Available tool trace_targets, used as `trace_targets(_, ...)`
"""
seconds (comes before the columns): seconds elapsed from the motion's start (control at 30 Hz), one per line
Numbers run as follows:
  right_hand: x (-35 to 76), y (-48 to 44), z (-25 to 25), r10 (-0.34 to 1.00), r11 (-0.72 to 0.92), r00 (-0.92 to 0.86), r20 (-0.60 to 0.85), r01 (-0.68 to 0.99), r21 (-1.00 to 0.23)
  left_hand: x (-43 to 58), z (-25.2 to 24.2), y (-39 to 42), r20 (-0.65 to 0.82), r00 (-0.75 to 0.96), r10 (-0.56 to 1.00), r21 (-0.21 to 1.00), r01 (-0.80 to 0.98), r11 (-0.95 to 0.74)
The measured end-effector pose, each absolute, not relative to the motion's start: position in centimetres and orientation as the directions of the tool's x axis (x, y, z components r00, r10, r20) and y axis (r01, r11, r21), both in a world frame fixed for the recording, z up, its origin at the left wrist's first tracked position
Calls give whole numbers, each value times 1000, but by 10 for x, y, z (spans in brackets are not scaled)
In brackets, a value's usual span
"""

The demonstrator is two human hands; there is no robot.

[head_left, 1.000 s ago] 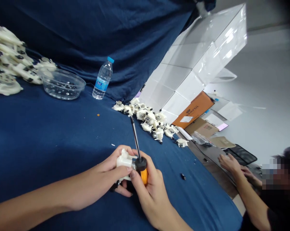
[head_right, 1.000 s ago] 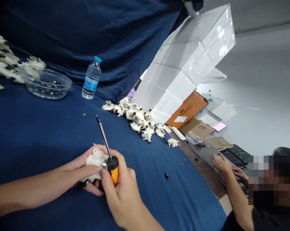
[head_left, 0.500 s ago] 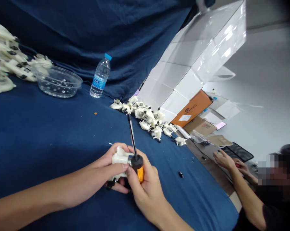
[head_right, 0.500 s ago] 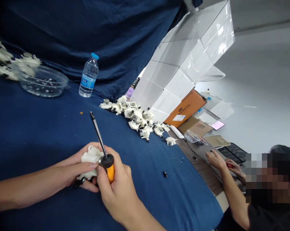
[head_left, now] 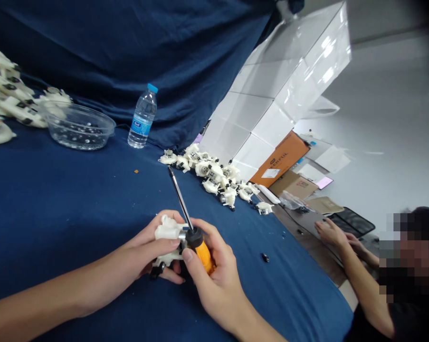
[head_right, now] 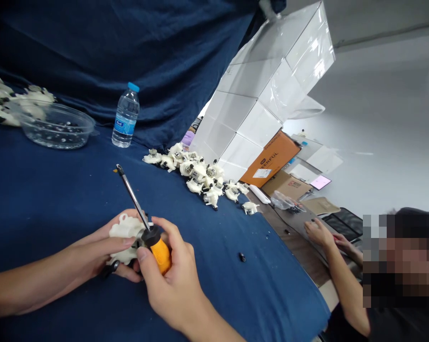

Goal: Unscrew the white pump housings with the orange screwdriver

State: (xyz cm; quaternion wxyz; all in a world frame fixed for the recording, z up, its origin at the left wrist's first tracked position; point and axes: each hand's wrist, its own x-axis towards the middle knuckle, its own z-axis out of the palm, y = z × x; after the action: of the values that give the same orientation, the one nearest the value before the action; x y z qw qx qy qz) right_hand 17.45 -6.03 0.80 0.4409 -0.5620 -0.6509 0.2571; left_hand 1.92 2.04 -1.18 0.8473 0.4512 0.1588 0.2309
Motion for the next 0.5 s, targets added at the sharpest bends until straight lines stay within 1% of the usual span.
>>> trace_targets(0.13, 177, -64, 3, 955, 201, 57, 291, 597, -776, 22, -15, 21, -54, 831, 554, 850, -253, 462)
trace_targets(0.23, 175, -65, 3, 948, 217, 63, 311, 585, -782, 21, -14, 19, -50, 822, 568, 851, -262, 454)
trace_targets(0.37, 169, -66, 7, 917, 275, 70, 394, 603, -749, 19, -10, 16, -10, 822, 569, 833, -308, 460)
trace_targets(0.43, 169, -67, 7, 919, 268, 56, 391, 639, -721, 19, -10, 15, 4, 825, 566, 830, -318, 458)
trace_targets(0.5, 172, -68, 5, 930, 221, 60, 363, 698, -682, 21, -14, 15, 19, 822, 570, 831, -329, 448)
